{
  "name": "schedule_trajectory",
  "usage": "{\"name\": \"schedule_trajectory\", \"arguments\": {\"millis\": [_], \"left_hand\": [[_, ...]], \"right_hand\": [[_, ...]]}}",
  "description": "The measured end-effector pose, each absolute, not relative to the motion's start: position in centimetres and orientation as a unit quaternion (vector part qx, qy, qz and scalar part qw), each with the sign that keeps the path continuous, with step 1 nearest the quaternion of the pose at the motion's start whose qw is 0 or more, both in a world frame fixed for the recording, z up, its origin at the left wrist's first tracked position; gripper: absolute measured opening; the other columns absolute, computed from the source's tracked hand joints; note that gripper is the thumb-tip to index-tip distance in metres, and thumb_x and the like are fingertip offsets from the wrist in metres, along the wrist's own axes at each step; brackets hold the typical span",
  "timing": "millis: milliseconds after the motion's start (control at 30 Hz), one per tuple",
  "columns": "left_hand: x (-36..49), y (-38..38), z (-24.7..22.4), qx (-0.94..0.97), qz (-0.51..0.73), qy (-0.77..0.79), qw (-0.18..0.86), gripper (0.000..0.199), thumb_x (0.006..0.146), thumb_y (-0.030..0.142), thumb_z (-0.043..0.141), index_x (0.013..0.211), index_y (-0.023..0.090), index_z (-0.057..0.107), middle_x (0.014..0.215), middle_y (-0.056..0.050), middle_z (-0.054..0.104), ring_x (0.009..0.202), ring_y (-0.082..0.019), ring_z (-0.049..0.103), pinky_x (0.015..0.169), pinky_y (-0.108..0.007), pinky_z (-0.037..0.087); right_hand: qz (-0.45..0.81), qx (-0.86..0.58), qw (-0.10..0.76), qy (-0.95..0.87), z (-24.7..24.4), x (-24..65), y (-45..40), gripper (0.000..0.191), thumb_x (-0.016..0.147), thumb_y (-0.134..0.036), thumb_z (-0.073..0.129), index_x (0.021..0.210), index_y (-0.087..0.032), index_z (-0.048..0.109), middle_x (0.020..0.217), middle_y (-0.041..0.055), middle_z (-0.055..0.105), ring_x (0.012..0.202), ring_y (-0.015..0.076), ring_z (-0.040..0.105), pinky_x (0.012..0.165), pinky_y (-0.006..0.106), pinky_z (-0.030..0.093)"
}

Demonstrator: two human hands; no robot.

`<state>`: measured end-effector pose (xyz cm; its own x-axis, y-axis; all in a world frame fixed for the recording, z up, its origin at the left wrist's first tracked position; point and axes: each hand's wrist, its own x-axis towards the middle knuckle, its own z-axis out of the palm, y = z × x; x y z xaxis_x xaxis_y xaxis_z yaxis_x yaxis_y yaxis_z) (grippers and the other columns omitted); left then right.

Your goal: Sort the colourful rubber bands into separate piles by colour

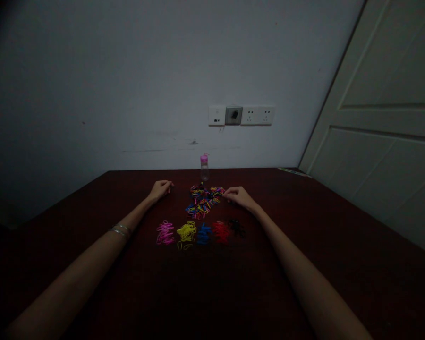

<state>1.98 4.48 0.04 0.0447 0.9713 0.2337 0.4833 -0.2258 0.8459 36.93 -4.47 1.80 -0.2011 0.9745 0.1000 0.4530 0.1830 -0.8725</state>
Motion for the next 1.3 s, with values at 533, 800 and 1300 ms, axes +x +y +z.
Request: {"name": "schedule_trajectory", "arguments": {"millis": [533, 800, 1300], "left_hand": [[1.6, 4.9, -0.5, 0.662, 0.436, 0.556, 0.251, 0.037, 0.071, 0.042, 0.042, 0.074, 0.012, 0.063, 0.043, 0.003, 0.048, 0.037, -0.007, 0.036, 0.043, -0.02, 0.028], [1.8, 4.5, -0.3, 0.656, 0.438, 0.554, 0.266, 0.036, 0.072, 0.041, 0.042, 0.075, 0.011, 0.063, 0.044, 0.002, 0.048, 0.038, -0.007, 0.036, 0.041, -0.019, 0.027], [1.8, 4.3, -0.1, 0.665, 0.437, 0.547, 0.258, 0.035, 0.071, 0.04, 0.042, 0.074, 0.012, 0.063, 0.044, 0.003, 0.048, 0.039, -0.008, 0.037, 0.043, -0.02, 0.029]], "right_hand": [[0.243, -0.455, 0.111, -0.85, 3.7, 30.8, -7.7, 0.026, 0.067, -0.041, 0.06, 0.072, -0.016, 0.065, 0.063, 0.001, 0.061, 0.055, 0.0098, 0.051, 0.049, 0.02, 0.032], [0.152, -0.493, 0.08, -0.853, 4.8, 29.9, -8.8, 0.025, 0.066, -0.045, 0.061, 0.069, -0.021, 0.064, 0.07, 0.0011, 0.063, 0.061, 0.0126, 0.054, 0.049, 0.021, 0.03], [0.137, -0.501, 0.072, -0.852, 5.3, 30.3, -8.8, 0.009, 0.066, -0.021, 0.056, 0.07, -0.019, 0.063, 0.072, 0.0031, 0.064, 0.059, 0.0117, 0.054, 0.048, 0.021, 0.028]]}}
